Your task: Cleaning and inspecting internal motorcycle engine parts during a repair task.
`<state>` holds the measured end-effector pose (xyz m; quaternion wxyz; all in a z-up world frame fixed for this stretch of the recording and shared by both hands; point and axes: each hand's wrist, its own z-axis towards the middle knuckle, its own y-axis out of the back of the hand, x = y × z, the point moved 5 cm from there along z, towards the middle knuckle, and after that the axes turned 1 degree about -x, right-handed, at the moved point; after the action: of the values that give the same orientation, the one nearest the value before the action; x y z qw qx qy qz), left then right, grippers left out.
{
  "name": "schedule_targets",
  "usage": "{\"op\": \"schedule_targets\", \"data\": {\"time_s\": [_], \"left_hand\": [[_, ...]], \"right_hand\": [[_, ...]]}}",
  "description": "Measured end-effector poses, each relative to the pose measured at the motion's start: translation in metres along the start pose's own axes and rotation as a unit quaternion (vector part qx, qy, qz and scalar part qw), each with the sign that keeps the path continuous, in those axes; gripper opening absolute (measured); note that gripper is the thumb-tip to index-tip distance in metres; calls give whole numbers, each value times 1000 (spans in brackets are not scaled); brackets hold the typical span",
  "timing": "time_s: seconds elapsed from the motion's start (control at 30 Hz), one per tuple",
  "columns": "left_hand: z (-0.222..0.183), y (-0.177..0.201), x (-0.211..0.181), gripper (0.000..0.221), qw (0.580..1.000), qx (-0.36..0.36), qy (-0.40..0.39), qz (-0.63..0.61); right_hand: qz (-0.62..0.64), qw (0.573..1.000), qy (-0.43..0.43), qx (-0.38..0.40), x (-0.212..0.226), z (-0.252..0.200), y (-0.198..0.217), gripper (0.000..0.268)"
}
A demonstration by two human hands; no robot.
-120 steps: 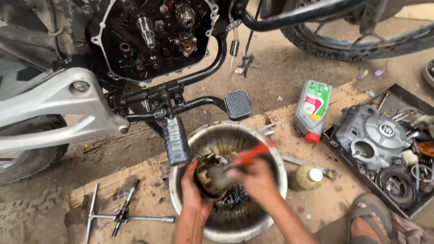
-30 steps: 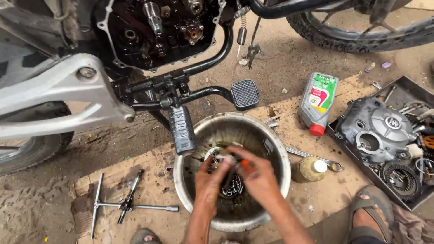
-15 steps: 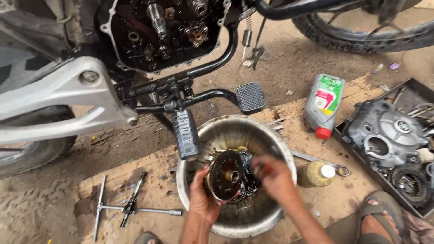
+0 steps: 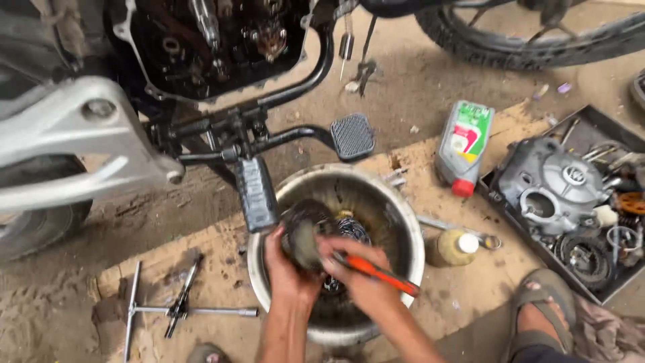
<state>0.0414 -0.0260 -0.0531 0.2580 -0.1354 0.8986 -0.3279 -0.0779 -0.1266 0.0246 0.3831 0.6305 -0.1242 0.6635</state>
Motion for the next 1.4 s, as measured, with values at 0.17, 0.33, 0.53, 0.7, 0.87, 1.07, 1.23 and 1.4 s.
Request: {"op": "schedule_targets", "data": {"time_s": [0.17, 0.33, 0.53, 0.7, 0.87, 1.07, 1.23, 1.4], "left_hand": [[-38, -28, -25, 51, 995, -52, -37, 74], [-24, -1, -19, 51, 997, 3, -70, 36], [-52, -43, -13, 59, 998, -45, 17, 38], [-8, -12, -1, 58, 1000, 22, 13, -11], [-48, -26, -6, 62, 992, -104, 67, 34], [-45, -30, -22, 66, 993, -49, 84, 68], [-27, -5, 1, 60, 982, 31, 105, 155], [-61, -30, -19, 54, 947, -124, 106, 276]], "right_hand": [[-96, 988, -81, 92, -64, -4, 19, 43], [-293, 933, 21, 207, -62, -1, 7, 44], [-26, 995, -92, -12, -37, 15, 45, 29], [110, 991, -54, 54, 5, 3, 5, 18], [39, 998, -47, -9, -48, 5, 17, 24], [150, 986, -56, 54, -82, 5, 6, 28], [182, 982, -40, 30, -30, 27, 20, 26], [150, 976, -137, 76, -65, 60, 10, 21]]}}
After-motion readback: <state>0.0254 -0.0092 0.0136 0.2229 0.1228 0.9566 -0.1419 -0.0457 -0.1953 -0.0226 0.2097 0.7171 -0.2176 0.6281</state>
